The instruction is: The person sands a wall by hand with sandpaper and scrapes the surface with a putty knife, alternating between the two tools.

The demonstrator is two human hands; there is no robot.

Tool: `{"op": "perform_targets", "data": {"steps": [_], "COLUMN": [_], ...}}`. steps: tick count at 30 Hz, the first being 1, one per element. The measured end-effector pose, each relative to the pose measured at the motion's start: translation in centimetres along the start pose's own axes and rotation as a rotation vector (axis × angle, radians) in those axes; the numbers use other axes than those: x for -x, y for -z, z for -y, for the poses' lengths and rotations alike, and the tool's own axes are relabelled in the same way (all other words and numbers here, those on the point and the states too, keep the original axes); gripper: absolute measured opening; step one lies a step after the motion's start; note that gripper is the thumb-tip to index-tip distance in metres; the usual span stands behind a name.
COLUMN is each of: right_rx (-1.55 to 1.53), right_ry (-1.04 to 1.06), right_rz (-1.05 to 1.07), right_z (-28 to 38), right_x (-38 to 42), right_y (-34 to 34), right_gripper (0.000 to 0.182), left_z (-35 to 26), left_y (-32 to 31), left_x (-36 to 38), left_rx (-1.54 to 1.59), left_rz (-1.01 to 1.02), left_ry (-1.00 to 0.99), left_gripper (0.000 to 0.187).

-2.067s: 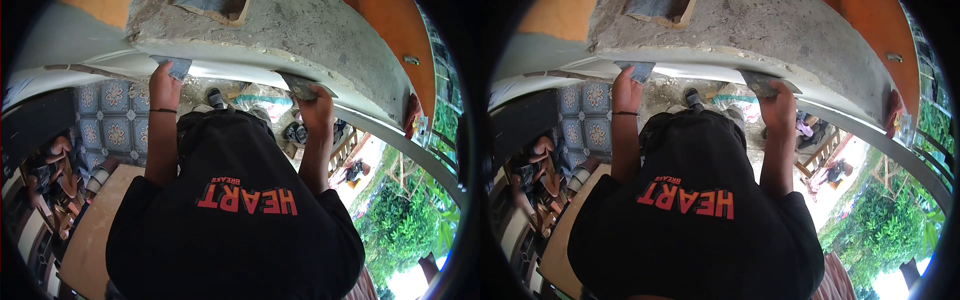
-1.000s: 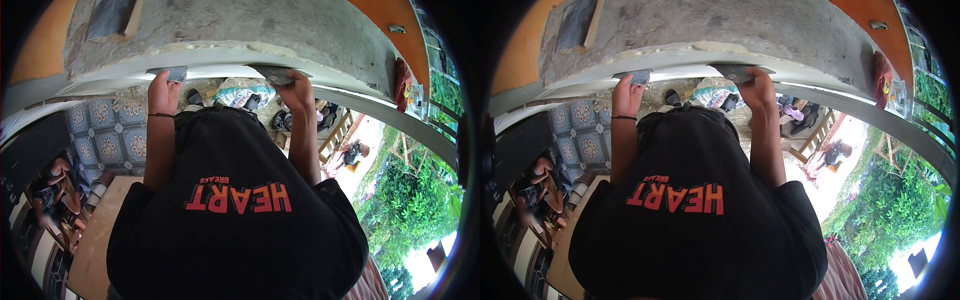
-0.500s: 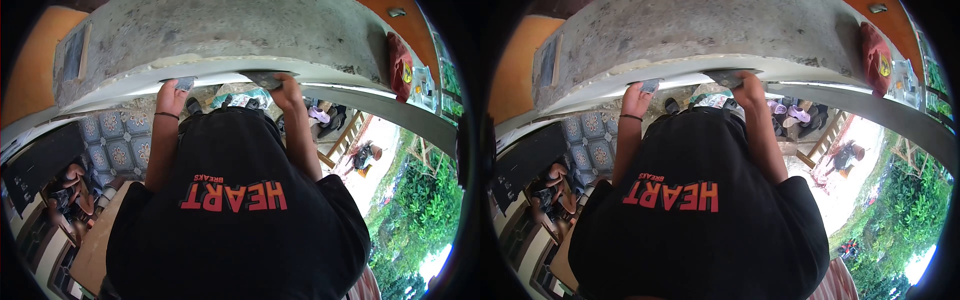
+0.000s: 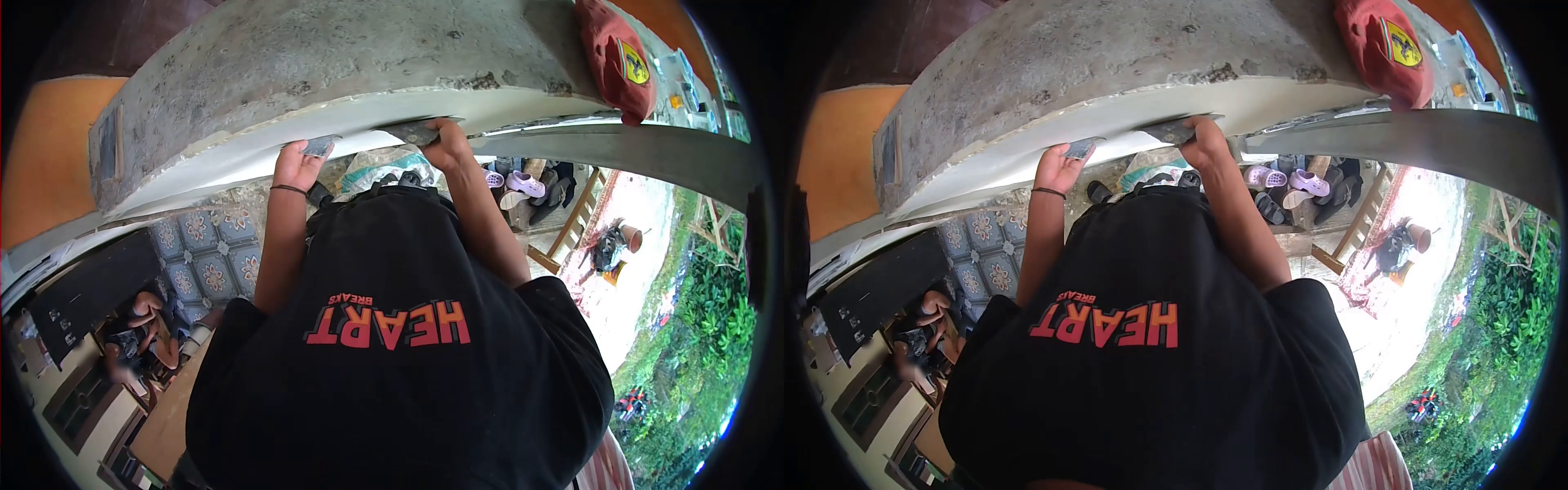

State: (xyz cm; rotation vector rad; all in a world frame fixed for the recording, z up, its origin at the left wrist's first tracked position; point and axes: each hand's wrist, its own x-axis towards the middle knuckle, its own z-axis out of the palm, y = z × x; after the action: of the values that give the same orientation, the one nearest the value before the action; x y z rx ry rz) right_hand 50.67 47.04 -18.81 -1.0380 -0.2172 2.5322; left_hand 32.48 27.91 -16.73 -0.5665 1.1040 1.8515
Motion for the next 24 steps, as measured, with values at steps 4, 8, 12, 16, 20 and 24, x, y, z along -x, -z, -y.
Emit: {"op": "perform_targets", "data": {"steps": [4, 8, 12, 16, 20, 24], "right_rx": [-0.049, 0.005, 0.025, -0.064, 0.013, 0.032], "right_ry": [0.006, 0.055, 0.062, 0.056, 0.203, 0.155], "right_rz": [0.026, 0.015, 0.017, 0.086, 0.025, -0.088], "right_z": [2.1, 4.3, 3.2, 3.2, 2.6, 0.8], "right_x": [2.2, 5.2, -0.1, 2.1, 5.1, 0.9], "right_y": [-0.4, -1.9, 2.0, 2.1, 0.3, 2.2], "right_gripper": [0.031, 0.032, 0.035, 0.027, 0.027, 0.025], "left_z": [0.2, 1.1, 3.5, 2.7, -0.6, -2.7], "left_y": [-2.7, -3.3, -3.0, -5.9, -6.0, -7.8], "left_x": [2.8, 3.3, 0.3, 4.0, 7.8, 11.1], "left_rx": [-0.025, -0.016, -0.025, -0.061, -0.058, -0.056], "left_rz": [0.055, 0.079, 0.070, 0.129, 0.178, 0.145], "left_ry": [-0.009, -0.018, 0.055, 0.081, 0.052, -0.004], "left_gripper": [0.030, 0.028, 0.028, 0.030, 0.032, 0.029]}}
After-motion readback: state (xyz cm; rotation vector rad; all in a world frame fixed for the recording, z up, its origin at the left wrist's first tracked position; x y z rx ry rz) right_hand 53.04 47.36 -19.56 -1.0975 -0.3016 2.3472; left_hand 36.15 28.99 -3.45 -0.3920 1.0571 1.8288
